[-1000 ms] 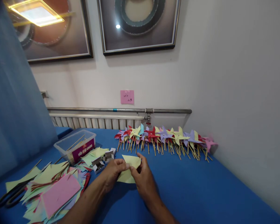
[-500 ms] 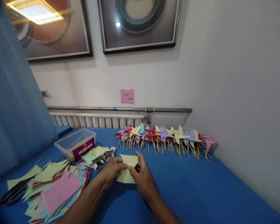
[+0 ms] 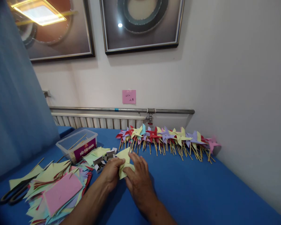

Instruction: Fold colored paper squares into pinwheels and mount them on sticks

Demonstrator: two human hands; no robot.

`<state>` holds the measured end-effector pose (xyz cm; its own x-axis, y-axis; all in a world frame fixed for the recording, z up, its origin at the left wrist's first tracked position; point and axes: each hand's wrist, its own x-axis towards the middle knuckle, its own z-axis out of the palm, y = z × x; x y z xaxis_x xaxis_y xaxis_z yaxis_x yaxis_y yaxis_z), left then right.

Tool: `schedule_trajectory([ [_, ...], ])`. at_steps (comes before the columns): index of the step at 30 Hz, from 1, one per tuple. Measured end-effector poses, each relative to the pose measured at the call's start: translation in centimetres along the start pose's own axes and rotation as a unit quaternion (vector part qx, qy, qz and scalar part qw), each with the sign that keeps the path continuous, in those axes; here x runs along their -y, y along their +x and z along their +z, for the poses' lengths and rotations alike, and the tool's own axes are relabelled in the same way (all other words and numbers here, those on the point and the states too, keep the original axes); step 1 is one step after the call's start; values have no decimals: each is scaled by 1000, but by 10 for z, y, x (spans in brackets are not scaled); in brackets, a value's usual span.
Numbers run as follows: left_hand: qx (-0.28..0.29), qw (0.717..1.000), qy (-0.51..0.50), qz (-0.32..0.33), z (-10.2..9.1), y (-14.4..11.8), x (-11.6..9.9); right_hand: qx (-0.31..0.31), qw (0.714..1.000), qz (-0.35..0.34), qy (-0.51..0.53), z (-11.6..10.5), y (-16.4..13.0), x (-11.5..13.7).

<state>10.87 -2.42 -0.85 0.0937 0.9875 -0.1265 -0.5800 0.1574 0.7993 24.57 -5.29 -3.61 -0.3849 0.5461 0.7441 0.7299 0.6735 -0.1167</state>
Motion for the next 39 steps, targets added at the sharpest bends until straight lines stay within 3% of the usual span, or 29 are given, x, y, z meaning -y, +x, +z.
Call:
schedule_trajectory([
  [4, -4, 1000, 9, 14, 1, -1, 3, -21, 999, 23, 14, 0, 0, -1],
  [7, -9, 1000, 16, 17, 2, -2, 3, -41, 992, 102, 66, -1, -1, 1],
  [11, -15, 999, 38, 8, 3, -3, 5, -40, 952, 239, 187, 2, 0, 0],
  [15, -2, 999, 38, 1, 6, -3, 7, -48, 909, 314, 270, 6, 2, -5],
  [19, -3, 999, 54, 0, 7, -3, 8, -90, 894, 334, 286, 6, 6, -3],
  [26, -9, 997, 82, -1, 7, -3, 11, -72, 859, 396, 315, 1, 10, 1],
  [39, 9, 995, 98, -17, 1, 0, 16, -82, 857, 411, 300, 4, 12, -4],
])
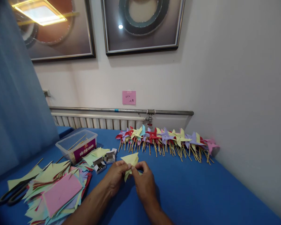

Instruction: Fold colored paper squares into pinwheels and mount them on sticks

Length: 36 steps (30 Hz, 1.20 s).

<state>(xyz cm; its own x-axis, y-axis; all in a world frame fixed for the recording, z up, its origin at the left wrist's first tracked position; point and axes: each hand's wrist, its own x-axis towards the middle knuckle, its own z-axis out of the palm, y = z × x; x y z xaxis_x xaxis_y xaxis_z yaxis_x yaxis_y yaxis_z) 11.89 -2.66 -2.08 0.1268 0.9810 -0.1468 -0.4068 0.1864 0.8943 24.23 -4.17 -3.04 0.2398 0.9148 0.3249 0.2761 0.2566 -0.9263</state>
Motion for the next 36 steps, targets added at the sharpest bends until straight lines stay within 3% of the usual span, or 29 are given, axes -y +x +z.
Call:
schedule_trajectory([
  [9, -17, 999, 51, 6, 0, -2, -3, 1, 1000, 2, 10, -1, 2, -4],
  [16, -6, 991, 127, 35, 3, -4, -9, 56, 985, 57, 151, -6, 12, -3],
  [19, -2, 986, 160, 48, 5, -6, -8, 47, 989, 42, 133, -11, 18, -6],
  [22, -7, 983, 178, 38, 6, -6, -6, 21, 997, 3, 74, -16, 21, -8],
  [25, -23, 982, 185, 28, 6, -5, -6, -7, 996, -82, -17, -22, 20, -5],
  [28, -47, 980, 189, 31, 5, -3, -7, -22, 973, -192, -123, -26, 15, 3],
  [31, -68, 978, 195, 43, 3, -1, -7, 2, 938, -278, -208, -27, 8, 10],
  [33, -70, 979, 186, 48, 2, 0, -7, 24, 921, -312, -232, -26, 5, 13],
  [36, -63, 983, 166, 50, 1, 0, -8, 49, 918, -325, -222, -24, 3, 14],
])
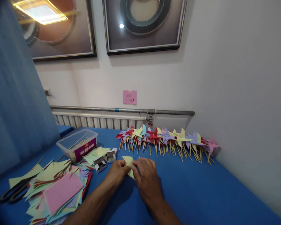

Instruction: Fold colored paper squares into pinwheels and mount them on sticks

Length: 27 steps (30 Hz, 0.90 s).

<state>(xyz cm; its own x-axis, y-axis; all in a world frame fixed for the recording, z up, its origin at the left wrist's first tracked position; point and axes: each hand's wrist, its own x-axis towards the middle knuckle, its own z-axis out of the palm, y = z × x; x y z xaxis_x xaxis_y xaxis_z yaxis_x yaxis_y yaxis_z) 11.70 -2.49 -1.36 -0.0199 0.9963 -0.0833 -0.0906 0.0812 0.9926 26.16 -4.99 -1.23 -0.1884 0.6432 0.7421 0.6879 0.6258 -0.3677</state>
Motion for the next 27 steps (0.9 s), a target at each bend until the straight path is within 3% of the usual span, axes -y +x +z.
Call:
schedule_trajectory([
  [3, 8, 1000, 7, 9, 0, -1, -1, 2, 999, 27, 29, 0, 0, -3],
  [6, 20, 999, 24, 17, -1, -4, -3, -41, 993, 96, 59, -2, 3, -11],
  [10, 59, 998, 18, 20, -2, -9, -7, -98, 948, 248, 174, -8, 11, -26],
  [14, 137, 990, 2, 12, -4, -14, -12, 40, 868, 332, 366, -15, 15, -29],
  [16, 148, 989, -3, 10, -7, -14, -11, 106, 820, 352, 439, -19, 15, -25],
  [18, 148, 989, -8, 18, -9, -11, -8, 137, 796, 356, 471, -23, 14, -22],
  [24, 182, 982, 39, 30, -17, -2, 2, 182, 823, 309, 441, -28, 16, -28],
  [27, 210, 975, 72, 14, -20, -2, -2, 210, 822, 301, 435, -28, 15, -31],
])
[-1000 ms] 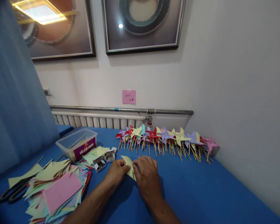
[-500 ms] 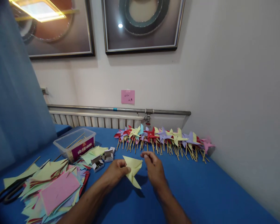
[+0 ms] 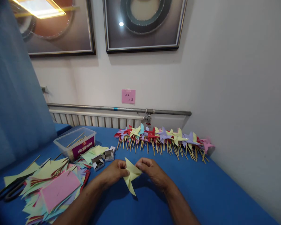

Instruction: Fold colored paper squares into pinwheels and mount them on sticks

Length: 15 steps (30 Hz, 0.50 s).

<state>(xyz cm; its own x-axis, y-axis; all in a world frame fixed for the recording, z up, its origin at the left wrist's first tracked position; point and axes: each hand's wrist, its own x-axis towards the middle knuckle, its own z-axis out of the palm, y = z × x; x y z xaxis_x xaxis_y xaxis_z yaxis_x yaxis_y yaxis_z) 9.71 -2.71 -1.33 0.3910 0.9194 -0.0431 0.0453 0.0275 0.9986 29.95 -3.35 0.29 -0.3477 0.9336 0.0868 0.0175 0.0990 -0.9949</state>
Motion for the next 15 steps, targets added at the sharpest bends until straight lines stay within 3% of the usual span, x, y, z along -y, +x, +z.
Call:
schedule_trajectory([
  [4, 50, 999, 17, -15, -2, -2, -5, 31, 999, -5, 7, 2, 0, -3],
  [8, 57, 998, 27, -18, -2, -3, -4, 49, 999, -7, -22, 5, 3, -6],
  [15, 30, 996, 74, -38, 1, 0, 1, -25, 978, -40, -203, 18, -1, 2],
])
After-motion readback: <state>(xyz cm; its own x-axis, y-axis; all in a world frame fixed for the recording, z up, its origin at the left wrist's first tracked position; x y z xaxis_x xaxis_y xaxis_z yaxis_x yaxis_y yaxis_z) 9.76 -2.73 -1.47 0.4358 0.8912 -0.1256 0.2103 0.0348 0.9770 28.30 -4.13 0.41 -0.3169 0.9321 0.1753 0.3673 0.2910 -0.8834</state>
